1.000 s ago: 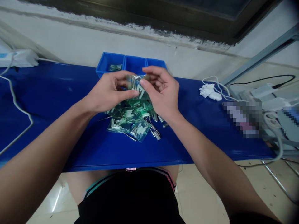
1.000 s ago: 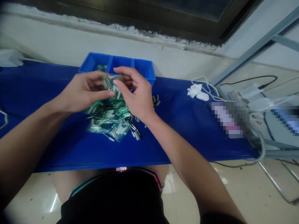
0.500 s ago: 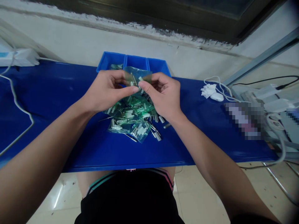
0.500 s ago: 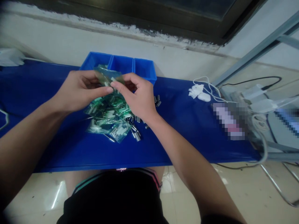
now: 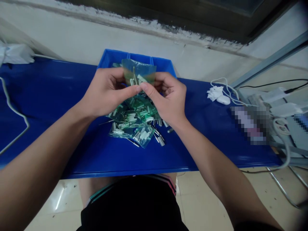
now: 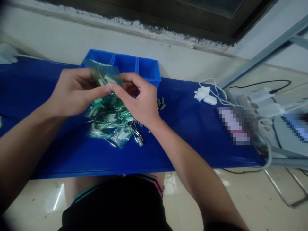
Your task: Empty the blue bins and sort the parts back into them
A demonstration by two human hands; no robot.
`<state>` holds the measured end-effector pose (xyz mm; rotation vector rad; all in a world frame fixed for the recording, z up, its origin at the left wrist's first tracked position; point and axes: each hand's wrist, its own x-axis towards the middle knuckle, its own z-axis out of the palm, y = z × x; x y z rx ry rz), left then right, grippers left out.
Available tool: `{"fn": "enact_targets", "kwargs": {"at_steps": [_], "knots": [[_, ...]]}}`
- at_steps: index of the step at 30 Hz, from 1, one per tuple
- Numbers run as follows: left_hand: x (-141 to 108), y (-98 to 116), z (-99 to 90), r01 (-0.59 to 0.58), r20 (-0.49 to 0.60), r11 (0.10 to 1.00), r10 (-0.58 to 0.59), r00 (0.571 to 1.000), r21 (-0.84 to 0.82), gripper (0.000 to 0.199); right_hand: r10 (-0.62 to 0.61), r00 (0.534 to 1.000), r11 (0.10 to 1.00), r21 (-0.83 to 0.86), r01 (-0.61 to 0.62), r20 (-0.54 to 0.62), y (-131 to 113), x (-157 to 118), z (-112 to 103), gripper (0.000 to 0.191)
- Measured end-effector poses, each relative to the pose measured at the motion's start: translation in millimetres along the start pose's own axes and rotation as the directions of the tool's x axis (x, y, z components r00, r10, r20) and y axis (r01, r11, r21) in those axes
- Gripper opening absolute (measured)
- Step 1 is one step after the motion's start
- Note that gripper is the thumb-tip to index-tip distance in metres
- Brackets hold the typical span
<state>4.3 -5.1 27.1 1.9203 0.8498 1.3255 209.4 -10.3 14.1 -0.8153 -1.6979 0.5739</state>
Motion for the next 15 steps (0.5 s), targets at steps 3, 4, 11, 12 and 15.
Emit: {"fn": "enact_targets", "kwargs": {"at_steps": [3,4,11,12,15], "knots": [[0.6,-2.2,-0.4,0.016,-0.015,0.999,-0.016,1.000,0.049,0.028,0.022,0.998,0.999,-0.047,-0.019,0.063,1.2,-0.2,-2.5,0.041],[0.9,-3.0,-0.5,0.026,-0.001,0.998,-0.026,1.000,0.054,0.030,0.027,0.996,0.998,-0.063,-0.022,0.080,1.6,-0.6,-3.2,0.041],[3.3,2.0,-5.6,0.129,0.030,0.992,-0.128,0.991,-0.011,0.048,0.038,0.998,0.983,-0.180,-0.031,0.040,5.6,-2.1,-6.3,0.039],[3.5,4.6,-6.3,0.176,0.038,0.982,-0.173,0.984,-0.068,0.051,0.031,0.999,0.983,-0.184,-0.027,0.019,7.1,-1.5,-6.6,0.038],[4.0,11.6,-6.4,0.306,0.100,0.914,-0.289,0.952,-0.267,0.050,0.007,1.000,0.980,-0.198,-0.011,-0.018,11.8,0.6,-7.8,0.034]]}}
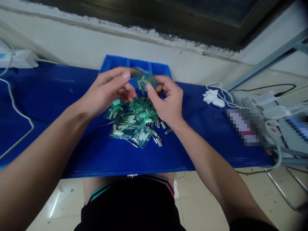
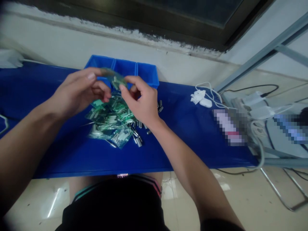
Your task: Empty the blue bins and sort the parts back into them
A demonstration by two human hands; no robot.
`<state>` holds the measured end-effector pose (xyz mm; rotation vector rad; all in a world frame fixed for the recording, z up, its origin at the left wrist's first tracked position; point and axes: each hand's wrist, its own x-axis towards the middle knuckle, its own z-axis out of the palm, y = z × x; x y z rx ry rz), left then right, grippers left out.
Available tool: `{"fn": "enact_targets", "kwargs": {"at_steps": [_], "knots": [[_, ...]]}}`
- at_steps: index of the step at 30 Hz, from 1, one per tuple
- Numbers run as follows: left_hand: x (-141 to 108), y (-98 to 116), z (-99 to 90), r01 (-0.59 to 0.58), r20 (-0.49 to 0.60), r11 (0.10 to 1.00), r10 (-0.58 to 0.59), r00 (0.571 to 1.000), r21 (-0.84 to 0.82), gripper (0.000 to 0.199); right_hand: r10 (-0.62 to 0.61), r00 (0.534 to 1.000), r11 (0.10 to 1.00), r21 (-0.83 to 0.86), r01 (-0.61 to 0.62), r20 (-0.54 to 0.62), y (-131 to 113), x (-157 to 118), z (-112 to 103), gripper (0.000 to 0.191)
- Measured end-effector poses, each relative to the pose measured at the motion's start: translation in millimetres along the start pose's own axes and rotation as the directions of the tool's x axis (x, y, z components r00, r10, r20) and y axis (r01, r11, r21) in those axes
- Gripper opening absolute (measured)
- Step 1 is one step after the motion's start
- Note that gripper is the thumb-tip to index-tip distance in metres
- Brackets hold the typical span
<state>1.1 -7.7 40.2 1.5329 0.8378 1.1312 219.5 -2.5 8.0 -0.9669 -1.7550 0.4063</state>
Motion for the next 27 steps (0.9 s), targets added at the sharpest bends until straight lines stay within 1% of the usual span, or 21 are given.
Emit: {"fn": "enact_targets", "kwargs": {"at_steps": [2,3,4,5,6,7,8,9,10,12,13,15,16,17,19,20,21,24,26,27], "knots": [[0.5,1.1,1.3,0.033,0.000,0.996,-0.033,0.999,-0.078,0.048,-0.024,0.999,1.000,-0.008,0.024,0.032,1.4,0.9,-0.6,0.031],[1.4,0.4,1.4,0.026,-0.026,0.996,-0.028,0.999,-0.085,0.048,-0.034,0.997,0.999,-0.010,0.035,0.062,1.1,0.9,-1.1,0.030],[2.6,-1.0,0.7,-0.006,-0.076,0.998,0.001,0.997,-0.068,0.046,-0.037,0.995,0.999,-0.013,0.039,0.095,0.0,0.7,-1.6,0.032],[4.0,-2.8,-0.7,-0.060,-0.148,0.998,0.056,0.987,-0.023,0.043,-0.033,0.992,0.999,-0.018,0.035,0.125,-1.7,0.2,-2.2,0.038],[5.5,-4.8,-2.9,-0.126,-0.234,0.991,0.135,0.963,0.053,0.039,-0.022,0.988,0.999,-0.027,0.026,0.152,-4.2,-0.5,-2.9,0.046],[6.9,-6.7,-5.9,-0.188,-0.319,0.970,0.228,0.920,0.152,0.035,-0.009,0.984,0.999,-0.041,0.017,0.179,-7.2,-1.6,-3.6,0.054],[8.2,-8.3,-9.4,-0.225,-0.385,0.940,0.313,0.868,0.257,0.032,0.004,0.978,0.998,-0.062,0.009,0.210,-10.6,-2.8,-4.4,0.061],[9.2,-9.4,-13.1,-0.235,-0.432,0.908,0.377,0.819,0.348,0.030,0.018,0.969,0.996,-0.090,0.004,0.246,-14.1,-4.0,-5.4,0.065],[9.7,-10.0,-16.9,-0.220,-0.460,0.880,0.416,0.784,0.420,0.030,0.033,0.956,0.992,-0.124,0.003,0.292,-17.6,-5.1,-6.4,0.065],[9.6,-10.1,-23.9,-0.166,-0.485,0.850,0.434,0.759,0.501,0.028,0.064,0.917,0.979,-0.201,0.017,0.393,-23.5,-6.7,-8.6,0.062],[9.1,-9.8,-27.0,-0.140,-0.478,0.833,0.435,0.763,0.535,0.028,0.076,0.894,0.971,-0.235,0.034,0.441,-25.6,-7.0,-9.5,0.059],[8.2,-8.9,-32.6,-0.102,-0.455,0.792,0.444,0.772,0.601,0.035,0.082,0.846,0.955,-0.283,0.084,0.527,-27.9,-6.9,-11.0,0.056],[8.0,-8.2,-35.2,-0.061,-0.427,0.760,0.428,0.797,0.647,0.042,0.082,0.824,0.948,-0.300,0.110,0.561,-28.2,-6.8,-11.6,0.056],[8.2,-7.2,-37.8,-0.009,-0.389,0.710,0.395,0.832,0.704,0.053,0.084,0.805,0.940,-0.315,0.132,0.587,-28.1,-6.7,-12.1,0.057],[9.1,-4.3,-42.9,0.089,-0.309,0.569,0.302,0.902,0.817,0.073,0.097,0.779,0.925,-0.345,0.158,0.619,-26.9,-7.4,-12.6,0.058],[9.5,-2.4,-45.2,0.118,-0.278,0.496,0.262,0.924,0.860,0.079,0.106,0.774,0.918,-0.362,0.166,0.624,-26.2,-8.1,-12.7,0.059],[9.8,-0.3,-47.2,0.134,-0.258,0.439,0.237,0.937,0.889,0.082,0.115,0.773,0.909,-0.380,0.171,0.624,-25.5,-9.1,-12.4,0.058],[8.3,5.9,-49.5,0.169,-0.267,0.343,0.263,0.927,0.924,0.074,0.134,0.776,0.881,-0.433,0.192,0.616,-24.2,-12.4,-9.7,0.050],[4.6,8.0,-46.6,0.177,-0.259,0.276,0.296,0.920,0.945,0.065,0.144,0.796,0.862,-0.470,0.192,0.588,-24.6,-14.1,-6.0,0.043],[1.9,7.9,-43.9,0.164,-0.234,0.238,0.305,0.923,0.957,0.060,0.154,0.811,0.854,-0.489,0.179,0.565,-25.1,-14.6,-3.8,0.041]]}}
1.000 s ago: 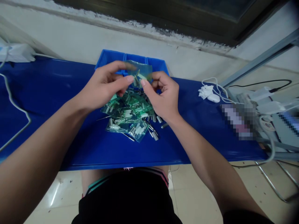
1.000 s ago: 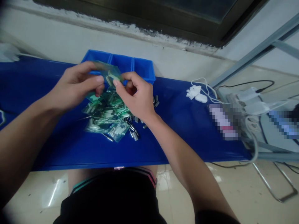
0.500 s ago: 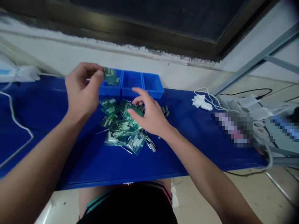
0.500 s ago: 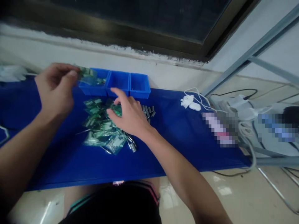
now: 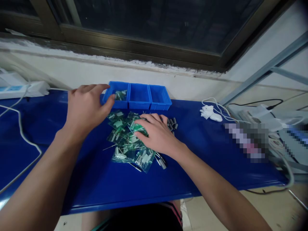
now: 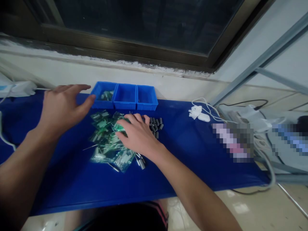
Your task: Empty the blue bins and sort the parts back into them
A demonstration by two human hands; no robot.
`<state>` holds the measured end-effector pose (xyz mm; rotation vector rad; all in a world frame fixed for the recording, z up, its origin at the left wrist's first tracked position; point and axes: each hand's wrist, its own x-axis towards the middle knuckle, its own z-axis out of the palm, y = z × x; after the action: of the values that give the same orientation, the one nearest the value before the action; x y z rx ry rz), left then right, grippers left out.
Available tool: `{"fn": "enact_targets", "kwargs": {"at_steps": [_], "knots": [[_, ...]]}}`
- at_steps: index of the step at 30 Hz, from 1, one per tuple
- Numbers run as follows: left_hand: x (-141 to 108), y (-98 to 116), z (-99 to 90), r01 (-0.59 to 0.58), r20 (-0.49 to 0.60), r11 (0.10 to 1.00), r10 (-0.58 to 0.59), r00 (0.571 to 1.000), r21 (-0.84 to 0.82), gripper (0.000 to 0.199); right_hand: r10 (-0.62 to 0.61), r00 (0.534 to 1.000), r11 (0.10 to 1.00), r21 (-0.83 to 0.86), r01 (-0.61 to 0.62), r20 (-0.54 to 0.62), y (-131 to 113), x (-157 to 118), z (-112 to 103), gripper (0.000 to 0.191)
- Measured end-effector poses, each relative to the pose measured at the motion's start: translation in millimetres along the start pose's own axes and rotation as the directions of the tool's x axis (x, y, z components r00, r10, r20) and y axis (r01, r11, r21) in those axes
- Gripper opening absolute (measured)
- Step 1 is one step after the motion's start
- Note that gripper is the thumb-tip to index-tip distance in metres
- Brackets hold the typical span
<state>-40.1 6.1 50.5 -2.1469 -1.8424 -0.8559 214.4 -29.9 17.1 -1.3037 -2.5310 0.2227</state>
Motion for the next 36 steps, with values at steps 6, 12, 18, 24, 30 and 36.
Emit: {"fn": "enact_targets", "kwargs": {"at_steps": [6,12,18,24,30,36], "knots": [[-24.3,10.4,9.5,-0.183,0.080,0.978,0.191,0.978,-0.097,0.043,0.077,0.997,0.997,0.009,-0.076,-0.024,-10.6,5.9,6.6,0.035],[-27.8,16.3,6.6,-0.062,0.106,0.970,0.088,0.990,-0.234,0.040,0.071,0.995,0.997,0.010,-0.070,-0.073,-11.3,13.1,11.0,0.040],[-24.7,15.6,11.9,0.053,0.236,0.956,0.018,0.971,-0.290,0.049,0.029,0.983,0.995,-0.084,-0.045,-0.183,-10.1,9.8,4.6,0.047],[-22.0,10.2,19.6,-0.055,0.247,0.939,0.145,0.958,-0.340,0.051,-0.012,0.994,0.998,-0.069,0.004,-0.106,-6.7,4.6,5.5,0.034],[-22.3,18.3,20.6,-0.121,0.194,0.939,0.191,0.962,-0.321,0.058,0.027,0.997,1.000,-0.013,-0.028,-0.067,-4.6,6.6,8.1,0.045],[-22.7,21.0,19.2,-0.116,0.196,0.930,0.193,0.961,-0.348,0.060,-0.003,0.993,1.000,-0.011,0.002,-0.122,-11.6,5.7,5.6,0.031]]}}
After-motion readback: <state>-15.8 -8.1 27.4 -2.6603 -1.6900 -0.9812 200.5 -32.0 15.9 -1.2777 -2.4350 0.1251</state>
